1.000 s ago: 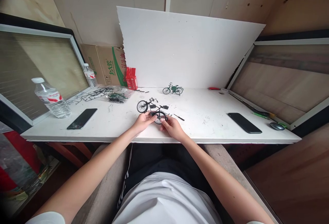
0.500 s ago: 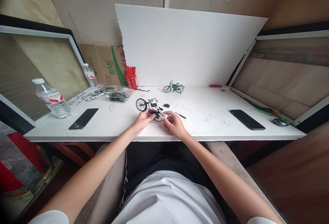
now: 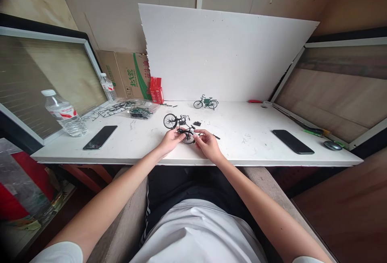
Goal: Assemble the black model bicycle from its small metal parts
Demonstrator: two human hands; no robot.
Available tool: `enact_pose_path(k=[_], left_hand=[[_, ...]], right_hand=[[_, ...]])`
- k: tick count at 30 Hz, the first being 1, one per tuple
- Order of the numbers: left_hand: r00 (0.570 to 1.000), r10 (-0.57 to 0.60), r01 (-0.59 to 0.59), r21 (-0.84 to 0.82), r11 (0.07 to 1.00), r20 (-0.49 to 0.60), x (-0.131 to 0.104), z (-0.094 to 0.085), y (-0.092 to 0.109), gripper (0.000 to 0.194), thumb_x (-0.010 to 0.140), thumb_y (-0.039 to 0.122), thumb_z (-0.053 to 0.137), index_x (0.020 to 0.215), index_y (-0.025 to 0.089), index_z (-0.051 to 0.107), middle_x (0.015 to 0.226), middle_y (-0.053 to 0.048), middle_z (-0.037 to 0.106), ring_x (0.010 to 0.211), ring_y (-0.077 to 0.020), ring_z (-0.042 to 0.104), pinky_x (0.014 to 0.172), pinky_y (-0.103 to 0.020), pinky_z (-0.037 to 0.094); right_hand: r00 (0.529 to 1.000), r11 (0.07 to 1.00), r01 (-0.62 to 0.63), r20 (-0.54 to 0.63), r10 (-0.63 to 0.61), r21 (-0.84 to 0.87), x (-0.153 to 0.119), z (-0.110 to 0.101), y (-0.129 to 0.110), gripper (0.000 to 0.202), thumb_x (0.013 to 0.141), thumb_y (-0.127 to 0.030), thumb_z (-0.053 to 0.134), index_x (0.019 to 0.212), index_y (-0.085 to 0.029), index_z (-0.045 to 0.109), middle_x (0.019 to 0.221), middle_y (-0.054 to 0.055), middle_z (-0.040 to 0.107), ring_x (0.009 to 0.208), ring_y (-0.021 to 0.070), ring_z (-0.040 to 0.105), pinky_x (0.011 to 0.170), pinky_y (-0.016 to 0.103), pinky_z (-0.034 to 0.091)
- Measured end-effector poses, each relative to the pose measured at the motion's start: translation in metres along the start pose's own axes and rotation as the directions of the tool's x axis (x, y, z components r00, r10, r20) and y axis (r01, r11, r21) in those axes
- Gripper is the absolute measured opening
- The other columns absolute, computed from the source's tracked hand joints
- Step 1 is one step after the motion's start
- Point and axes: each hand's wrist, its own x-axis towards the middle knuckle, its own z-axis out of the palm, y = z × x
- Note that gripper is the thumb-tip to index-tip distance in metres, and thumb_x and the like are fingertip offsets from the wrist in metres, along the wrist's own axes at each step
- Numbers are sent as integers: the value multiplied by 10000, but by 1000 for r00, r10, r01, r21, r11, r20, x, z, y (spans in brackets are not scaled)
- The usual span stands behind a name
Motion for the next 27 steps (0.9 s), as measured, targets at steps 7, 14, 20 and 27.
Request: enact_pose_path(k=[7, 14, 20, 27], left_hand=[[981, -73, 59, -82, 995, -182, 7, -37, 10, 536, 796, 470, 857, 1160, 166, 609, 965, -87, 749, 846, -204, 731, 825, -357, 597], [929, -67, 41, -79, 996, -364, 7, -84, 18, 486, 787, 452, 859, 1106, 184, 609, 1098, -75, 699, 850, -145, 675, 711, -253, 548], [904, -69, 41, -75, 996, -422, 10, -86, 9, 504, 790, 479, 853, 1102, 173, 602, 1049, -75, 706, 826, -138, 673, 668, -224, 506], [917, -48, 66, 31, 997, -396, 11, -85, 6, 521, 798, 518, 838, 1119, 175, 614, 974, -74, 723, 798, -164, 691, 662, -253, 520]], right_hand=[[956, 998, 38, -291, -48, -40, 4, -5, 15, 379, 958, -548, 594, 1153, -223, 602, 798, 22, 662, 736, 190, 620, 655, 301, 492], [983, 975, 50, -163, -86, -217, 0, -4, 15, 284, 974, -475, 570, 1044, -216, 664, 904, 71, 716, 830, 233, 665, 738, 357, 519], [960, 803, 255, 39, -278, -539, 5, 5, 9, 287, 1016, -408, 554, 1118, -230, 754, 1037, 117, 740, 963, 302, 643, 830, 441, 536], [903, 457, 418, 302, -307, -785, 43, 21, 6, 285, 1020, -204, 540, 1170, -183, 781, 1076, 154, 744, 1074, 341, 574, 904, 444, 482]])
